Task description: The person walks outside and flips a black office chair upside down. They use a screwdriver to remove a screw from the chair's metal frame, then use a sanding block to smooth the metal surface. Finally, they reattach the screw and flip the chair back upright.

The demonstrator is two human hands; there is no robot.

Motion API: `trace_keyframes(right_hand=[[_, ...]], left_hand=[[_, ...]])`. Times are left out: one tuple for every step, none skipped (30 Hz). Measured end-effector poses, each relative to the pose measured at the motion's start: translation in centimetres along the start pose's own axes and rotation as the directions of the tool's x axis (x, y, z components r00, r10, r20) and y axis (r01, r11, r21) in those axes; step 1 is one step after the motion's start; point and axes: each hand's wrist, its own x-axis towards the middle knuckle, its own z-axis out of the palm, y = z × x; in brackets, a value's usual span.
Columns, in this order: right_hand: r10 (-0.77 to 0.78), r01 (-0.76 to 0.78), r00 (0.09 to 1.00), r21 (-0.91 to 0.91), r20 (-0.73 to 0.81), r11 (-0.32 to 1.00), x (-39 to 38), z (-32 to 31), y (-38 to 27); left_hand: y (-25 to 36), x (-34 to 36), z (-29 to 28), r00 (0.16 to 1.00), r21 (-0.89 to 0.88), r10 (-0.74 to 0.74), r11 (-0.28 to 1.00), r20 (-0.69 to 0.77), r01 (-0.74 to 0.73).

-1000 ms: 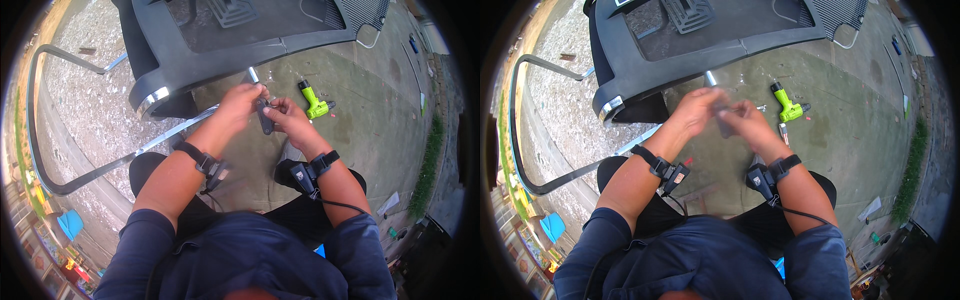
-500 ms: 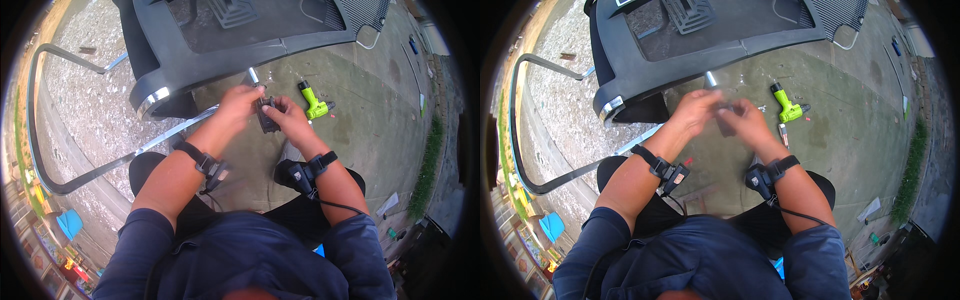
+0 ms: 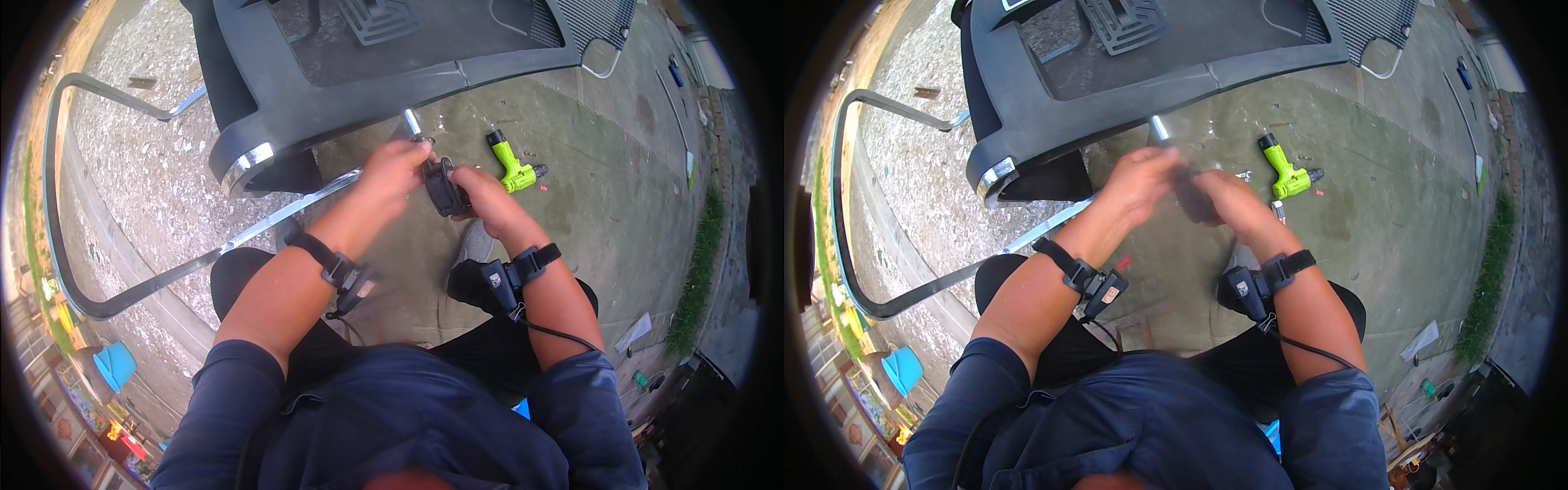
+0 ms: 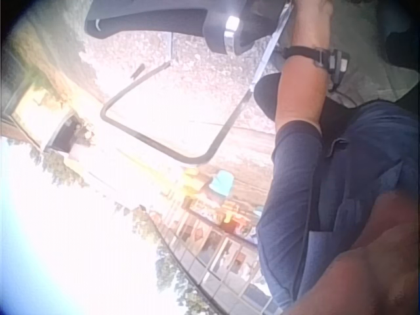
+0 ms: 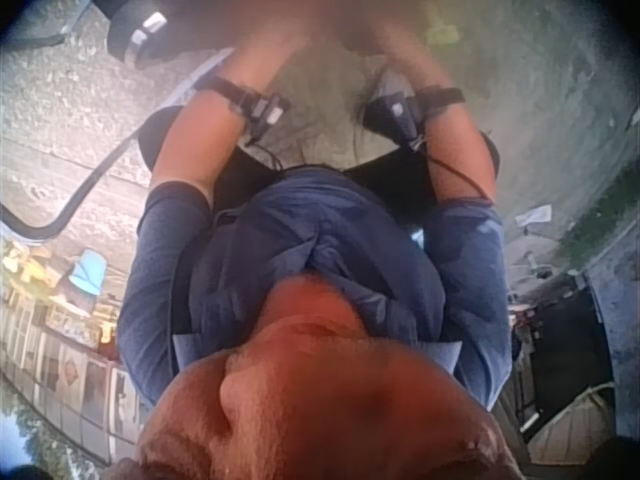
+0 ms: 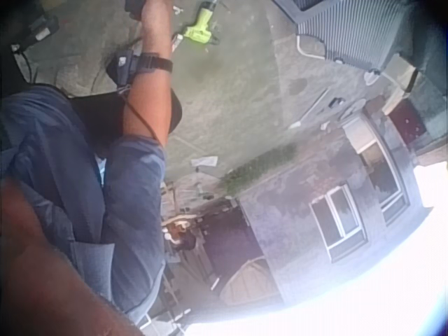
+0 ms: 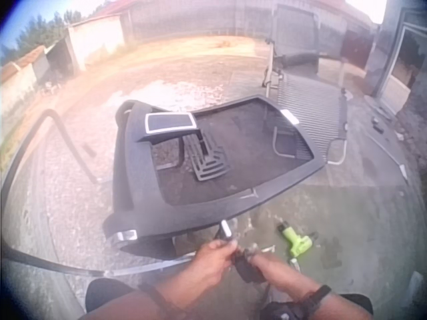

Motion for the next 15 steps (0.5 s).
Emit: trace_keyframes(right_hand=[[0.000,0.000,1.000,-0.006,0.006,1.000,-0.02,-0.08,0.02],[0.000,0.001,1.000,-0.012,0.012,1.000,-0.02,-0.20,0.03],[-0.001,0.001,1.000,-0.018,0.020,1.000,-0.01,-0.27,0.01],[0.002,-0.002,1.000,-0.021,0.026,1.000,-0.05,-0.29,-0.05],[0.005,-0.004,0.999,-0.024,0.032,1.000,-0.12,-0.30,-0.17],[0.009,-0.008,0.999,-0.026,0.037,1.000,-0.22,-0.34,-0.26],[0.023,-0.021,0.999,-0.047,0.039,0.999,-0.32,-0.24,-0.42],[0.037,-0.034,0.999,-0.068,0.040,0.997,-0.42,-0.03,-0.63],[0.050,-0.046,0.998,-0.089,0.042,0.995,-0.50,0.08,-0.73],[0.047,-0.040,0.997,-0.112,0.055,0.993,-0.36,-0.03,-0.51],[0.044,-0.034,0.997,-0.136,0.067,0.990,-0.05,-0.23,-0.10],[0.041,-0.027,0.996,-0.159,0.081,0.987,0.07,-0.26,0.02],[0.038,-0.027,0.996,-0.136,0.080,0.990,0.02,-0.28,0.04],[0.035,-0.026,0.996,-0.114,0.078,0.993,-0.14,-0.24,-0.08],[0.033,-0.026,0.997,-0.091,0.075,0.996,-0.24,-0.24,-0.15]], left_hand=[[-0.09,0.01,0.00,1.000,-0.006,0.000,1.000,0.008,0.000],[-0.18,0.02,-0.01,1.000,-0.012,0.000,1.000,0.016,0.001],[-0.25,0.03,-0.04,1.000,-0.019,0.000,1.000,0.023,0.000],[-0.33,0.03,-0.07,1.000,-0.022,0.001,1.000,0.019,-0.001],[-0.44,0.00,-0.09,1.000,-0.025,0.002,1.000,0.016,-0.002],[-0.47,-0.11,0.02,1.000,-0.028,0.002,1.000,0.013,-0.002],[-0.55,-0.25,0.14,1.000,-0.018,-0.002,1.000,0.010,0.002],[-0.65,-0.42,0.27,1.000,-0.008,-0.006,1.000,0.008,0.006],[-0.71,-0.54,0.39,1.000,0.002,-0.009,1.000,0.005,0.009],[-0.82,-0.53,0.43,1.000,0.000,-0.012,1.000,0.007,0.012],[-0.92,-0.52,0.49,1.000,-0.003,-0.015,1.000,0.010,0.015],[-0.94,-0.55,0.52,1.000,-0.005,-0.018,1.000,0.011,0.018],[-0.88,-0.55,0.49,1.000,-0.009,-0.012,1.000,0.024,0.013],[-0.78,-0.52,0.41,0.999,-0.014,-0.006,1.000,0.036,0.007],[-0.63,-0.55,0.44,0.999,-0.019,-0.001,1.000,0.049,0.002]])
